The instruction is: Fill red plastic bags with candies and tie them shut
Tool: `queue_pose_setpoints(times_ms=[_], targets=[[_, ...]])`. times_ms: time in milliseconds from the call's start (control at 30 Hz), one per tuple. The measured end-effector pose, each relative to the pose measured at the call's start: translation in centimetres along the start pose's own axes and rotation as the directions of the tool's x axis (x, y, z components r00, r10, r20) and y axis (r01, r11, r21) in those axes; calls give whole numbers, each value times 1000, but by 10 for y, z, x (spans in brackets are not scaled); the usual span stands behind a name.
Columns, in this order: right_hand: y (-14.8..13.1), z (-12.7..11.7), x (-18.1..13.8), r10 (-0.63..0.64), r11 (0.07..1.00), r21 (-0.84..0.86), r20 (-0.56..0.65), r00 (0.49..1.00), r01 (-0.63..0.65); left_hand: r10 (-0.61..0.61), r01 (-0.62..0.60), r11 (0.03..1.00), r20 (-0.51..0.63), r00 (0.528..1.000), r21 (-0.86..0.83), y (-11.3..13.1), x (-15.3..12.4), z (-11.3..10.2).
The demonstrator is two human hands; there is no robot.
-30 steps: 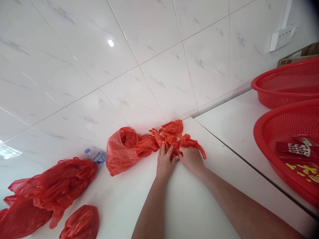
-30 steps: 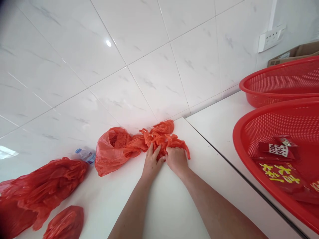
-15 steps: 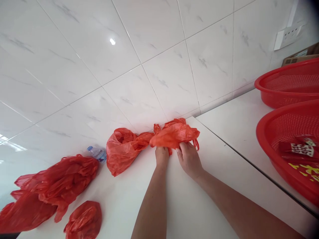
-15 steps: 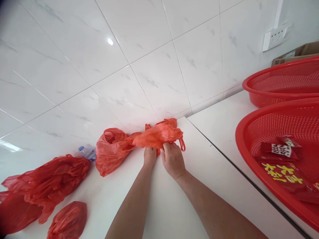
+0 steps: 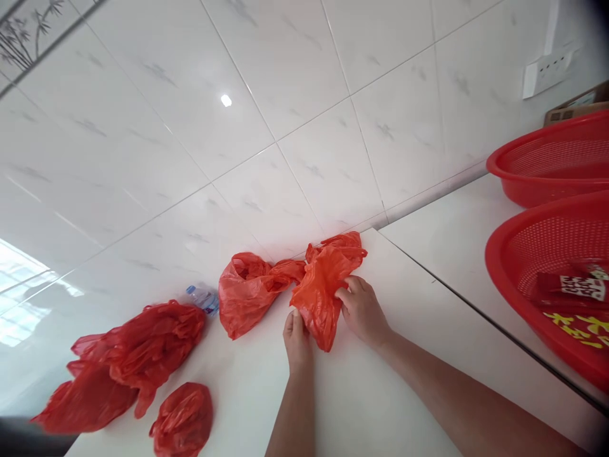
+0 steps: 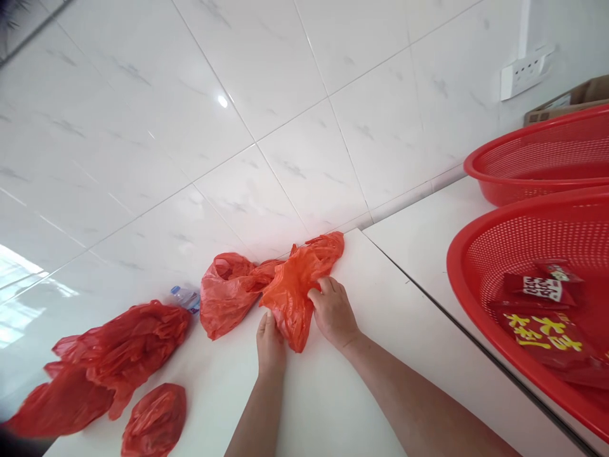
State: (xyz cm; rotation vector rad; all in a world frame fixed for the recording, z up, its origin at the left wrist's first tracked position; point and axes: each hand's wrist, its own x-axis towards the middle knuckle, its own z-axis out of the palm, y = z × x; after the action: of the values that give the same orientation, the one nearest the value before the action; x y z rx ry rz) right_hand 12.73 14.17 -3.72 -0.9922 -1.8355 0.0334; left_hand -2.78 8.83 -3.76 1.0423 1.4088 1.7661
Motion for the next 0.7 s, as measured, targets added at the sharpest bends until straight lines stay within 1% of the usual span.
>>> queue_pose_setpoints(times_ms=[67,100,133,233,333,433,500,567,600,633,667,700], targets=[[-10,0,-4,-69,998,14,47,996,69,-53,63,984,61,997,-165,5,-6,-11],[-15,0,-6,-99,995,19,71,993,98,-75,94,970,95,993,-225,9,-7,-14],[-20,1,-8,-126,992,22,94,988,124,-93,121,961,121,988,-250,12,-9,-17],[-30,3,-16,-208,978,24,151,966,207,-145,184,954,174,974,-236,20,-11,-24],[-34,6,-22,-259,965,15,202,945,261,-175,235,939,237,956,-252,21,-14,-30],[-32,8,-24,-248,967,-2,251,936,257,-154,250,928,325,933,-276,17,-18,-32],[-31,7,-24,-219,973,-8,272,937,230,-129,244,934,388,913,-262,13,-20,-31],[-29,6,-23,-189,980,-6,275,943,198,-136,256,938,434,890,-233,9,-20,-29],[-27,6,-22,-177,983,1,271,946,183,-146,265,937,433,889,-228,7,-18,-28],[-25,5,-21,-162,986,11,262,951,165,-155,269,933,409,899,-238,6,-15,-29],[-21,4,-19,-142,990,22,246,959,141,-157,261,928,356,921,-267,4,-12,-31],[-17,3,-17,-113,994,29,222,968,109,-150,235,921,273,950,-310,2,-7,-34]])
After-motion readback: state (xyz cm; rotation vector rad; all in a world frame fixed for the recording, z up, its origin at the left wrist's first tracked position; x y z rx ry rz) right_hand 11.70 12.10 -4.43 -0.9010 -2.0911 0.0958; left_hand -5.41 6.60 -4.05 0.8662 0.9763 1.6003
